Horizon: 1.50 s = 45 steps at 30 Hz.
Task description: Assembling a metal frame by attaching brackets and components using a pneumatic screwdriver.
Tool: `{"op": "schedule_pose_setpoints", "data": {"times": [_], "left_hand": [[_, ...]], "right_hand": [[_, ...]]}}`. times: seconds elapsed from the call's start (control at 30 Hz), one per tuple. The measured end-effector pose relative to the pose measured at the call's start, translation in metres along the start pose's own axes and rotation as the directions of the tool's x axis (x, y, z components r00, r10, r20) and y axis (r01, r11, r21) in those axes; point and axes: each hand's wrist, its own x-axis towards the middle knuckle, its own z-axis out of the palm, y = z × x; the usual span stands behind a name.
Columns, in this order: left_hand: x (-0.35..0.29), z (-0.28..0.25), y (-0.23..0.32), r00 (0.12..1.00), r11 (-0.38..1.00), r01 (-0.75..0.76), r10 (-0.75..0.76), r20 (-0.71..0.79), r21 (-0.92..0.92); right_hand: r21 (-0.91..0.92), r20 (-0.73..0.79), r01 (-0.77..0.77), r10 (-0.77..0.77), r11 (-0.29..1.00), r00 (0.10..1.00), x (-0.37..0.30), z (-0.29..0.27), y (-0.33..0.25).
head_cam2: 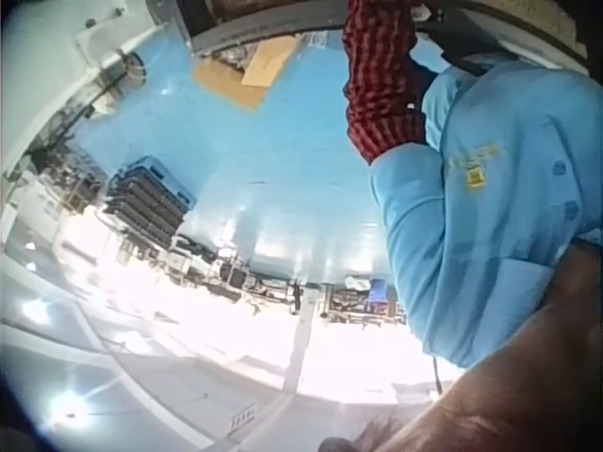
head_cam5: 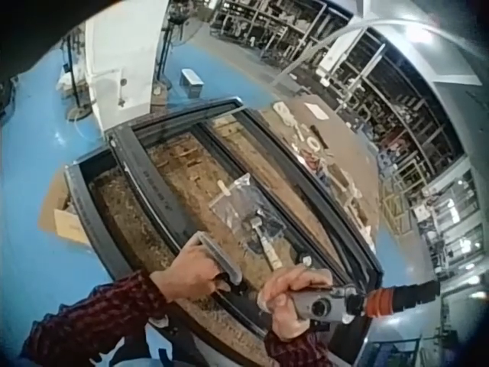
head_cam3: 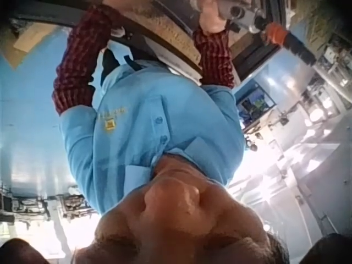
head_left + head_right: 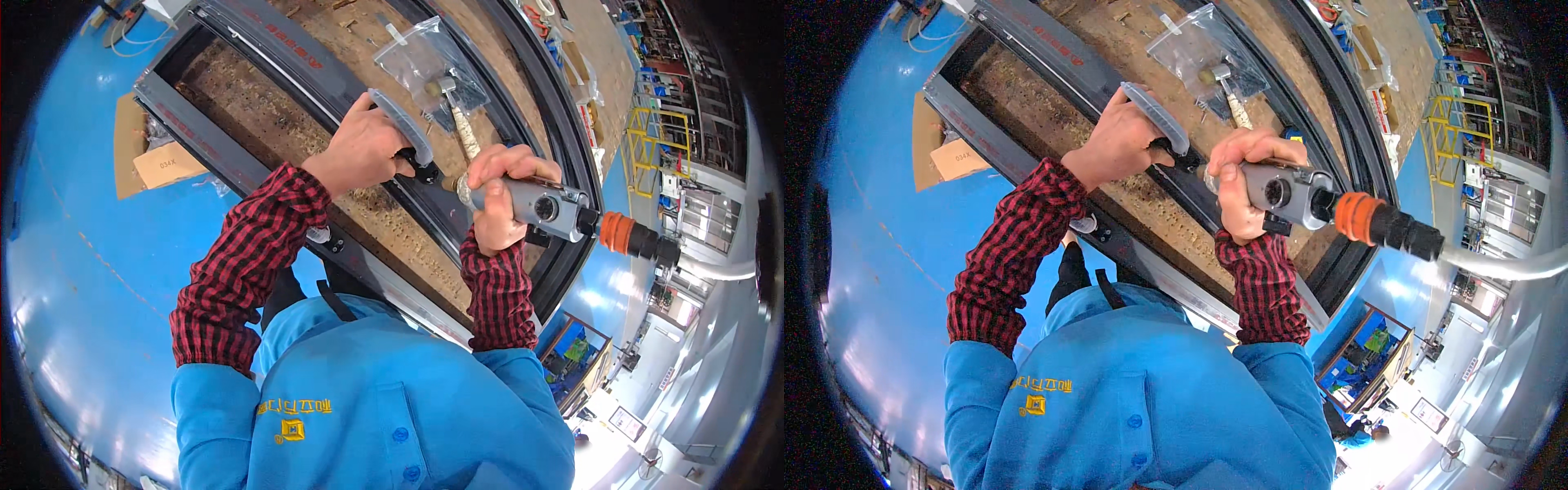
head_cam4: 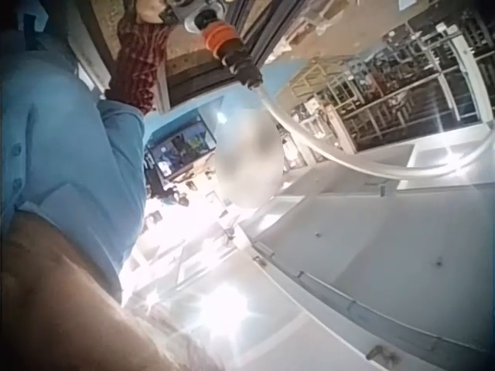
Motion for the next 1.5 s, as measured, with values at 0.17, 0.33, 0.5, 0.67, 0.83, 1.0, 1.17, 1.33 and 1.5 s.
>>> {"op": "schedule_pose_setpoints", "data": {"times": [0.17,0.33,0.5,0.67,0.83,1.0,1.17,1.33,1.5], "left_hand": [[-0.001,0.0,-0.001,0.998,0.999,0.04,-0.039,0.059,-0.014],[-0.001,-0.002,-0.001,0.998,0.999,0.033,-0.031,0.062,-0.033],[0.0,-0.002,-0.001,1.0,1.0,0.008,-0.008,0.014,-0.016],[0.0,-0.002,0.0,1.0,1.0,0.003,-0.002,0.014,-0.022],[0.0,-0.004,0.002,0.999,0.999,0.023,-0.022,0.044,-0.034],[0.0,-0.004,0.002,0.999,1.0,0.02,-0.019,0.031,-0.017],[0.0,-0.007,0.002,0.997,1.0,0.015,-0.016,0.071,0.016],[0.0,-0.011,0.001,0.996,0.999,-0.01,0.007,0.094,0.034],[0.002,-0.008,0.001,0.998,0.998,-0.056,0.056,0.043,0.003]], "right_hand": [[-0.001,-0.006,-0.008,0.008,1.0,1.0,0.0,-0.003,0.002],[-0.006,-0.01,-0.02,0.02,1.0,1.0,0.002,0.001,0.001],[0.001,-0.013,-0.024,0.024,1.0,1.0,0.002,0.004,0.001],[-0.01,-0.026,-0.027,0.027,1.0,0.999,-0.002,0.004,0.005],[-0.011,-0.035,-0.03,0.029,0.999,0.999,-0.003,0.005,0.007],[-0.005,-0.058,-0.029,0.028,1.0,0.998,0.0,0.01,0.008],[-0.01,-0.105,-0.034,0.033,0.999,0.994,0.001,0.014,0.01],[-0.062,-0.137,-0.037,0.028,0.997,0.99,-0.003,0.017,0.006],[-0.084,-0.193,-0.014,-0.003,0.996,0.981,-0.007,0.02,0.003]]}}
